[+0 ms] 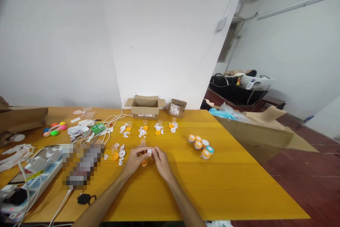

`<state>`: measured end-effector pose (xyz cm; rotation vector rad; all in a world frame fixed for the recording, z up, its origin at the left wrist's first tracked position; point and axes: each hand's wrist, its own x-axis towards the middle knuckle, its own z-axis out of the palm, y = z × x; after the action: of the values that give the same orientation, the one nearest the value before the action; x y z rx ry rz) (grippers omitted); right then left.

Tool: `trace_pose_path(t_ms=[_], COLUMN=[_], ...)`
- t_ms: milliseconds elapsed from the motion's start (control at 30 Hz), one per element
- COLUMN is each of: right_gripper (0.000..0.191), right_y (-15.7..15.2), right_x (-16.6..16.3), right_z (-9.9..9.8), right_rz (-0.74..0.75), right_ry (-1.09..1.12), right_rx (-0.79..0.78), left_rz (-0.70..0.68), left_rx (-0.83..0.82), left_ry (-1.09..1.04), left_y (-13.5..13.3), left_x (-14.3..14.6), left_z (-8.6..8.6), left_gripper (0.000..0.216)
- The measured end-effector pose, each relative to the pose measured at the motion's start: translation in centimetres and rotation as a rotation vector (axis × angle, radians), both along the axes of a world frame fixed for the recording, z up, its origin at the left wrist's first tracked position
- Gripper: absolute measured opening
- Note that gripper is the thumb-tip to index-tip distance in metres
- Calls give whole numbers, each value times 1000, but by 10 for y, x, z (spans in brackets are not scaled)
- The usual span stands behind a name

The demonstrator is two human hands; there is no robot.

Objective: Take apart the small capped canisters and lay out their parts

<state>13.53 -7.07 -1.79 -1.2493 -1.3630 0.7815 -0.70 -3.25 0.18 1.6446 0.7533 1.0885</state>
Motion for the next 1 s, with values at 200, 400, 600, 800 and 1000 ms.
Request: trace_pose_path(t_ms=[200, 400, 600, 800, 1000], right_gripper=[56, 60, 63, 61, 59], right_y=[0, 1, 2, 2, 4], right_x=[-4, -5, -5, -3, -1], right_z=[-6, -6, -5, -5, -2], right_rz=[-46, -31, 2, -17, -99], right_ry=[0, 62, 138, 189, 258], right_rx=[21, -19, -88, -129, -108], left_rz=[-48, -64, -5, 233, 351], left_rx=[-78, -109, -13, 178, 289], left_ry=[-5, -17, 32, 111, 264], left_y=[1, 0, 1, 5, 8], left_x=[-1, -1, -1, -7, -12], left_z=[-1, 0, -1, -3, -12], left_gripper=[41, 43, 36, 25, 24])
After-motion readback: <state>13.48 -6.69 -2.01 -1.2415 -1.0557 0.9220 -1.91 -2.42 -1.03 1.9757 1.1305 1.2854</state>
